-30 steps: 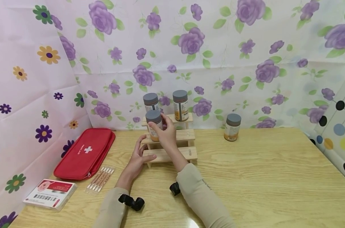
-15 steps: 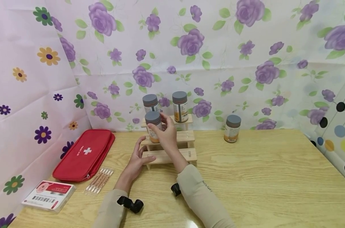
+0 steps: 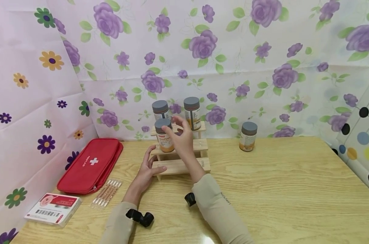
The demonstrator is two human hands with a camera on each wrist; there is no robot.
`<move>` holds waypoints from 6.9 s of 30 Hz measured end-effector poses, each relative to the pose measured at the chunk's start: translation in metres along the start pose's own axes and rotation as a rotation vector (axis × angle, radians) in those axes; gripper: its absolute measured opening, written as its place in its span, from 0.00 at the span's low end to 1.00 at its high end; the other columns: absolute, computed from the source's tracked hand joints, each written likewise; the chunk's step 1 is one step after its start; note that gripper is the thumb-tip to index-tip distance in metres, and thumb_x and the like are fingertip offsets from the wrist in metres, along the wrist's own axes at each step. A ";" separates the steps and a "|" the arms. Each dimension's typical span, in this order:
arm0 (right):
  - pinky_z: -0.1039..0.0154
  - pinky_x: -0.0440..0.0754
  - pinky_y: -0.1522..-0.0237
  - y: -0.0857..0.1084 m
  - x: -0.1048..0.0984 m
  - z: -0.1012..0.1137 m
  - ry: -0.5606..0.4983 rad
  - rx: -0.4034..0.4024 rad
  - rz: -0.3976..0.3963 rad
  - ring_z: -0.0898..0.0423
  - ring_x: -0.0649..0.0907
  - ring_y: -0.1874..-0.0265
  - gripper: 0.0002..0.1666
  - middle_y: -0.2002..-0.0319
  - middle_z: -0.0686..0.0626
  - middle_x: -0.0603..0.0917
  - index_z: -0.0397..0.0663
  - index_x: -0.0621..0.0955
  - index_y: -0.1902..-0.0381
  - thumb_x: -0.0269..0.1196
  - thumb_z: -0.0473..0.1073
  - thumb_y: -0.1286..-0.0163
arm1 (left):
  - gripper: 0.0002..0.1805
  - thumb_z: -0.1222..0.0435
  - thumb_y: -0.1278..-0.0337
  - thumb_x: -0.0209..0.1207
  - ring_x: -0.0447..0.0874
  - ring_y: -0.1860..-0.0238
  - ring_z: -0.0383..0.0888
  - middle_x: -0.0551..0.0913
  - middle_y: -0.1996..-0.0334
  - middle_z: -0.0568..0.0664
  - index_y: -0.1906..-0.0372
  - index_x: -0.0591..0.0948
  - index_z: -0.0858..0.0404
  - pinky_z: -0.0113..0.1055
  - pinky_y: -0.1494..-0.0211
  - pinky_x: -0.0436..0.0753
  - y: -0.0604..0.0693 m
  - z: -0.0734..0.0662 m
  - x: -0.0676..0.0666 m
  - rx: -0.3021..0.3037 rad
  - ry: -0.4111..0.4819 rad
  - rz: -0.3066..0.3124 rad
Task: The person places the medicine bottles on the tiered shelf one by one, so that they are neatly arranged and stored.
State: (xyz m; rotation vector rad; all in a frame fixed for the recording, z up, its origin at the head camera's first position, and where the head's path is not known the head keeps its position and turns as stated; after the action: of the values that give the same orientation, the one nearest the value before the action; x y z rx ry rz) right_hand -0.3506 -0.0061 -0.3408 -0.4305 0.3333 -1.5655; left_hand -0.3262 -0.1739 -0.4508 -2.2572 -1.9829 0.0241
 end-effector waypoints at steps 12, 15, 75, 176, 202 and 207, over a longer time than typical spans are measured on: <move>0.52 0.72 0.35 -0.012 -0.035 0.024 -0.022 -0.011 -0.032 0.46 0.77 0.42 0.28 0.45 0.39 0.78 0.40 0.75 0.41 0.68 0.43 0.36 | 0.51 0.80 0.50 0.63 0.64 0.35 0.50 0.68 0.38 0.58 0.26 0.53 0.43 0.29 0.49 0.77 0.000 0.001 0.002 -0.002 0.018 -0.002; 0.57 0.74 0.36 -0.012 -0.048 0.029 -0.019 0.001 -0.055 0.49 0.78 0.44 0.26 0.46 0.40 0.79 0.39 0.76 0.43 0.68 0.44 0.36 | 0.51 0.80 0.50 0.63 0.66 0.37 0.48 0.69 0.40 0.56 0.27 0.55 0.43 0.29 0.48 0.77 0.000 0.001 0.003 0.000 0.015 -0.011; 0.50 0.60 0.26 -0.023 -0.239 -0.059 0.298 0.378 -0.186 0.46 0.57 0.24 0.54 0.21 0.45 0.49 0.57 0.44 0.21 0.61 0.60 0.33 | 0.51 0.80 0.50 0.62 0.61 0.30 0.56 0.65 0.33 0.64 0.27 0.54 0.42 0.38 0.35 0.67 0.001 0.000 -0.001 -0.007 0.019 0.004; 0.56 0.73 0.36 -0.004 -0.064 0.014 -0.029 0.220 0.033 0.54 0.76 0.42 0.35 0.39 0.46 0.74 0.53 0.69 0.31 0.66 0.47 0.34 | 0.51 0.81 0.49 0.62 0.63 0.33 0.57 0.67 0.35 0.61 0.26 0.54 0.43 0.31 0.49 0.76 0.001 -0.002 0.001 0.003 0.022 -0.008; 0.57 0.75 0.41 -0.004 -0.043 -0.005 0.040 0.077 -0.029 0.52 0.76 0.45 0.35 0.41 0.43 0.72 0.47 0.70 0.34 0.69 0.43 0.37 | 0.51 0.81 0.51 0.63 0.70 0.43 0.42 0.73 0.43 0.50 0.27 0.56 0.43 0.32 0.50 0.78 0.002 -0.001 0.003 0.018 0.025 -0.021; 0.52 0.75 0.40 -0.004 -0.042 -0.003 0.088 0.053 -0.052 0.52 0.75 0.48 0.33 0.43 0.41 0.74 0.44 0.72 0.36 0.70 0.44 0.38 | 0.52 0.82 0.51 0.63 0.70 0.43 0.42 0.72 0.42 0.52 0.27 0.56 0.43 0.33 0.49 0.78 0.002 -0.002 0.003 0.016 0.021 -0.017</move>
State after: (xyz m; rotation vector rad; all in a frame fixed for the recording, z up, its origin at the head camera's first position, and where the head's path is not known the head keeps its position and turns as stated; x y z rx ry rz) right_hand -0.3546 0.0356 -0.3445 -0.3315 0.3496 -1.6438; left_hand -0.3239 -0.1714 -0.4491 -2.2215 -1.9841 0.0146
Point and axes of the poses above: each hand's wrist, its own y-axis away from the middle knuckle, its own x-axis out of the palm, z = x × y, the point moved 2 cm from there along -y, towards the middle knuckle
